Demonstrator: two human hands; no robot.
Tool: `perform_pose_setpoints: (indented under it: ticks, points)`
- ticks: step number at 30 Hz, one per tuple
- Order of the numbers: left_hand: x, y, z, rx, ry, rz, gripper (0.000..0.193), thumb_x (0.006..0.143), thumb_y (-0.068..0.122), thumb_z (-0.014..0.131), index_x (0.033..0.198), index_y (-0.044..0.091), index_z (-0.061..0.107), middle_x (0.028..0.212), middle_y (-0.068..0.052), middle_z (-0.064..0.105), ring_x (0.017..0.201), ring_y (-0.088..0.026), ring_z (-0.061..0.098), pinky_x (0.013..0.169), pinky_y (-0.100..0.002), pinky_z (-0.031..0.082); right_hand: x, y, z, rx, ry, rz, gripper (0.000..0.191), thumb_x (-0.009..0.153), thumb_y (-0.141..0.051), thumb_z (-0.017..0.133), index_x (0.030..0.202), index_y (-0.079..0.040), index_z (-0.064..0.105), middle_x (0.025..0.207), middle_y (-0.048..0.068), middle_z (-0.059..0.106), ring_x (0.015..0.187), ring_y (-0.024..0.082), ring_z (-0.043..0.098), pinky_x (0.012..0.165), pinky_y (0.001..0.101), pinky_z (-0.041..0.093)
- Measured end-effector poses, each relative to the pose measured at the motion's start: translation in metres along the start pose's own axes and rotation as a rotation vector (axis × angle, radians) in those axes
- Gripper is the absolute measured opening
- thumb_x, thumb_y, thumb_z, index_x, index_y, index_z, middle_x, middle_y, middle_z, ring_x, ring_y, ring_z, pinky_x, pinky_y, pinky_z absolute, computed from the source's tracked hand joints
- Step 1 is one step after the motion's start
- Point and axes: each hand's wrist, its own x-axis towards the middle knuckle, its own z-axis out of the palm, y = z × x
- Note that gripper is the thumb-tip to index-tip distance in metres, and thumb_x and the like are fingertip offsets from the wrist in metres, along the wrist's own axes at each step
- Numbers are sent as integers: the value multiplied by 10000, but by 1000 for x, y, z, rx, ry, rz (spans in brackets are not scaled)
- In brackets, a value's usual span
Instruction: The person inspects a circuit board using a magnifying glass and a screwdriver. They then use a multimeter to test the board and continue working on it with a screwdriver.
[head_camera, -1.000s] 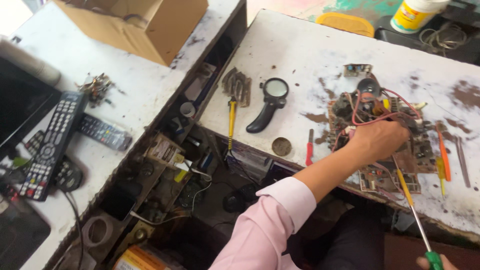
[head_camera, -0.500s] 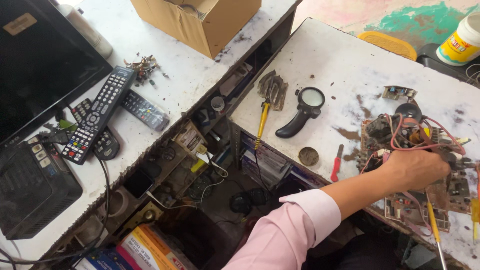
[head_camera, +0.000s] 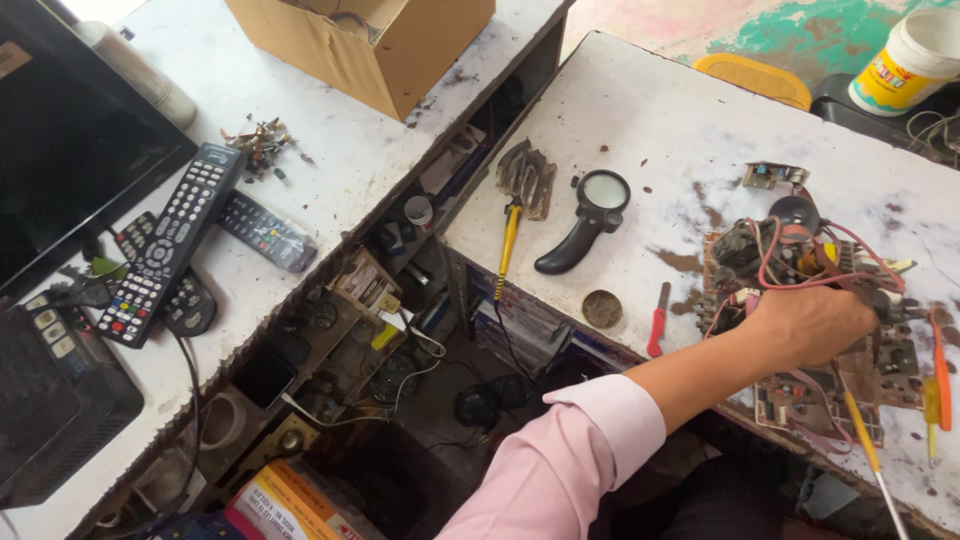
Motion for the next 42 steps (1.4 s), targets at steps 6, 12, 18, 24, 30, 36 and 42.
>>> perform_pose_setpoints:
  ticks: [6,12,18,24,30,36,42]
  points:
    - [2,-6,10,9,-95,15,110,784,126,647,756,138,752,767,-66,747,745,-262,749,637,-419,588,-11,-2,3,42,71,-48,258,962,-297,758,1062,-62,723,986,148,731,896,318,702,777,417,552]
    - [7,-22,25,-113,-242,174,79,715,126,719,771,85,756,832,-146,746,808,-360,734,711,-483,588,-71,50,13,-131,774,-436,264,963,-306,763,1059,-64,721,997,151,732,910,317,704,788,417,555]
    - [-8,-17,8,-23,-316,65,133,847,8,604,954,36,678,913,-181,740,829,-367,736,623,-482,586,-86,52,13,79,482,-159,357,1006,-363,612,904,-48,745,725,165,697,642,302,694,604,411,560]
    - [0,-4,-25,-54,-349,70,166,840,-6,592,997,7,645,996,-203,716,891,-412,704,700,-519,571,-92,39,-5,48,318,-159,426,981,-415,615,939,-3,714,707,186,706,694,352,688,612,440,547]
    - [0,2,-32,-55,-393,33,196,812,-18,598,1004,3,633,1049,-196,706,942,-418,690,749,-525,561,-99,41,10,43,753,-427,313,873,-272,703,999,9,653,862,183,697,739,361,694,646,447,539]
    - [3,4,-36,-58,-401,48,210,799,-14,602,1006,4,632,1042,-197,704,941,-419,686,740,-530,555,-86,46,-4,313,289,-89,421,1005,-369,591,876,14,709,640,127,649,553,264,645,500,378,504]
    - [3,4,-36,-63,-397,77,210,782,-14,605,989,8,626,1042,-199,703,943,-416,684,763,-525,548,-76,52,-5,572,-59,20,485,1017,-406,515,905,28,698,600,106,640,490,182,610,424,327,481]
